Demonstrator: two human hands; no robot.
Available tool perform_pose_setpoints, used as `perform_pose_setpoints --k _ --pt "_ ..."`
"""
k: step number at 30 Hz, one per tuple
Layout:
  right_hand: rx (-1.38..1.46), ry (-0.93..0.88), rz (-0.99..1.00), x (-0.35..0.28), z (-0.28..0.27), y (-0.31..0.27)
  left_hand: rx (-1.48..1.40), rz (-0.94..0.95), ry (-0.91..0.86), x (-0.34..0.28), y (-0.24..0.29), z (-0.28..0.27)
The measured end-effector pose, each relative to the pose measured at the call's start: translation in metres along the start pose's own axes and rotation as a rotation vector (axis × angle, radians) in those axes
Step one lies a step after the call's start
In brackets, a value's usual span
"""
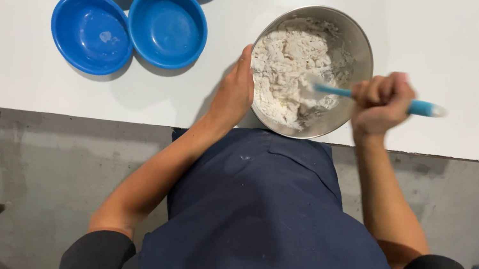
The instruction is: Pour liquids and sugar into a bowl of flour and mix with a spatula.
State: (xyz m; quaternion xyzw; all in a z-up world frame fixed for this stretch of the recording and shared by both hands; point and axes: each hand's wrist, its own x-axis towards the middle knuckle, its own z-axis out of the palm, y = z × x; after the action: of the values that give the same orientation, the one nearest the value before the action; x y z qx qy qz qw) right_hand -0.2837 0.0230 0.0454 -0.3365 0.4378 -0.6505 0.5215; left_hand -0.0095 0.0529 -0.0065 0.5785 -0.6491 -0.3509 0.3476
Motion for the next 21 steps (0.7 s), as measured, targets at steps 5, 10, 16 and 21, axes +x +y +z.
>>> perform_pose_setpoints --k 5,10,16,21 --pt "-0.401 -0.198 -0.245 0.022 -0.029 -0.002 -0.031 -0.174 -0.105 0.008 0.026 -0.016" --pt "-0.284 -0.082 -0.086 -0.003 -0.038 0.008 -0.049 -0.140 -0.095 -0.009 0.005 0.004" --pt "0.060 0.240 0.048 -0.035 -0.021 0.030 -0.043 -0.237 -0.201 -0.006 0.017 -0.001" --pt "0.294 0.265 0.225 -0.027 -0.010 0.042 -0.095 -0.140 -0.120 -0.010 0.020 -0.005"
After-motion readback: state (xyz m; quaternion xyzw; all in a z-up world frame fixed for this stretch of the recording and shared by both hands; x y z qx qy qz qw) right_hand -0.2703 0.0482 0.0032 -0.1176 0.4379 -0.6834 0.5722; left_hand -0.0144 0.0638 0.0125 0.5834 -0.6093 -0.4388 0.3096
